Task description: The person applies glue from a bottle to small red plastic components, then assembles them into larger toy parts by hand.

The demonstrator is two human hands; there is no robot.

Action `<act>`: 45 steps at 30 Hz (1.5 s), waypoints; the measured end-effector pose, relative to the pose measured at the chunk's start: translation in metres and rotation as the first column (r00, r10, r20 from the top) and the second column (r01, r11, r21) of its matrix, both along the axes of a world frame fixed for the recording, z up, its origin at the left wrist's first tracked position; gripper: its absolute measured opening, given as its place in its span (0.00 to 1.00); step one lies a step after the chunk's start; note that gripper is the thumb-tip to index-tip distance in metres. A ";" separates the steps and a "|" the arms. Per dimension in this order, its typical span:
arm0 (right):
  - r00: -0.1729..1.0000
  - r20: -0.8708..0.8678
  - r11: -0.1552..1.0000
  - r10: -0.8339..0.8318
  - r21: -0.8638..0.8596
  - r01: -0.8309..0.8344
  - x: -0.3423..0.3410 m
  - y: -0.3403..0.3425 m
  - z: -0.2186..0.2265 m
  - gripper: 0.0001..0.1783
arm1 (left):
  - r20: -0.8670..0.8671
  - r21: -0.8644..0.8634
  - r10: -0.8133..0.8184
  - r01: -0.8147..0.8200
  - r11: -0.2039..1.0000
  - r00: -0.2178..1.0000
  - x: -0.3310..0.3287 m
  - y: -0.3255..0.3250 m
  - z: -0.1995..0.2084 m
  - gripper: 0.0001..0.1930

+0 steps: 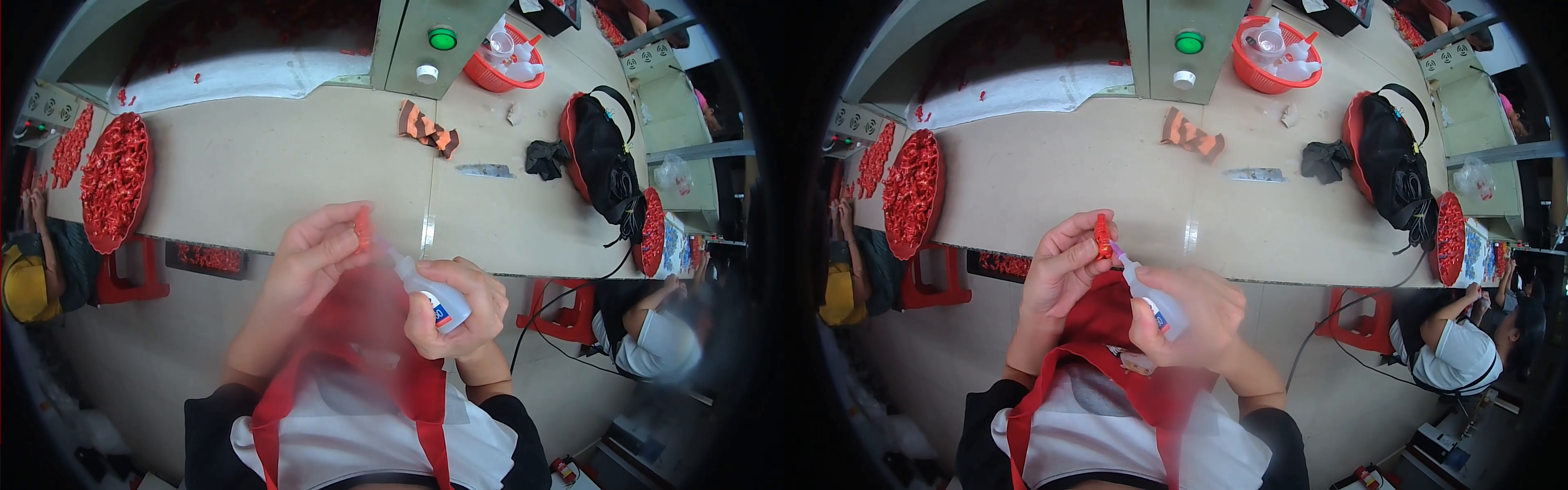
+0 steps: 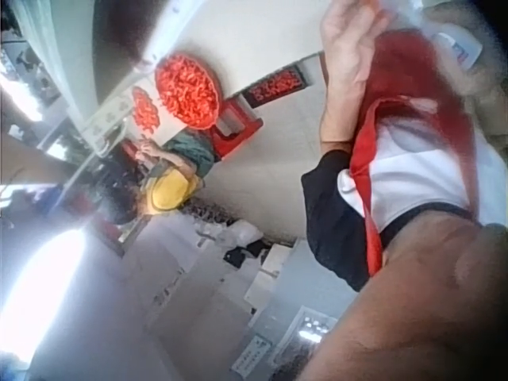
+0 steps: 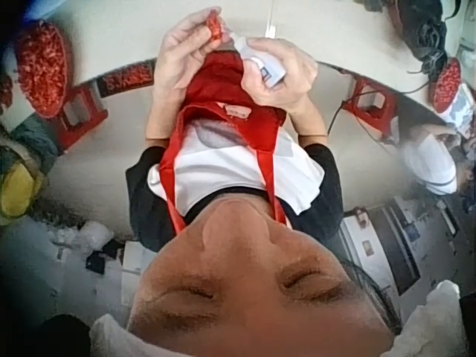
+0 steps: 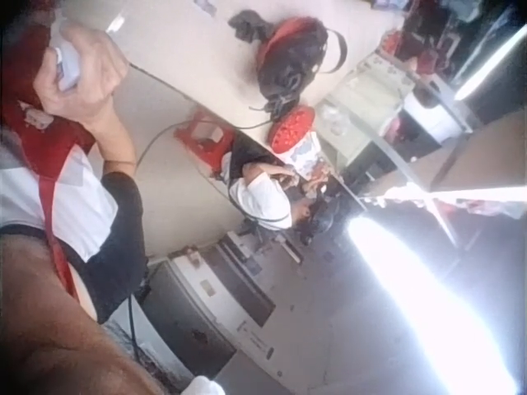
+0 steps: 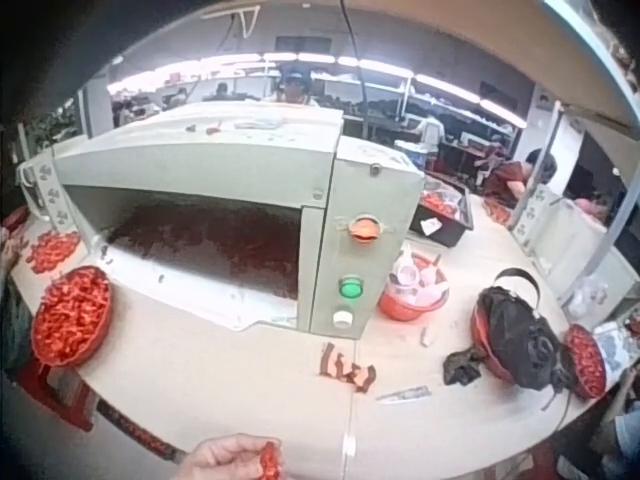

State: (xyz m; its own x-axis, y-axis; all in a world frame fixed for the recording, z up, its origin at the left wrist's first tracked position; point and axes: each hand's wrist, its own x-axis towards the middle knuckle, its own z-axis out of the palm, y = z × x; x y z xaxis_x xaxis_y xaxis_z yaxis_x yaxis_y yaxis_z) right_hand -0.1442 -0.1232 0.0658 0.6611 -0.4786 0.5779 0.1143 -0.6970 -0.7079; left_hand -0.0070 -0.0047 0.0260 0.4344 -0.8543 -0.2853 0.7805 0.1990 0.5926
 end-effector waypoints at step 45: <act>0.954 -0.298 0.810 -0.027 0.553 0.195 0.034 -0.043 -0.079 0.09 | 0.053 0.001 0.143 -0.143 0.990 0.988 0.034 0.008 -0.054 0.23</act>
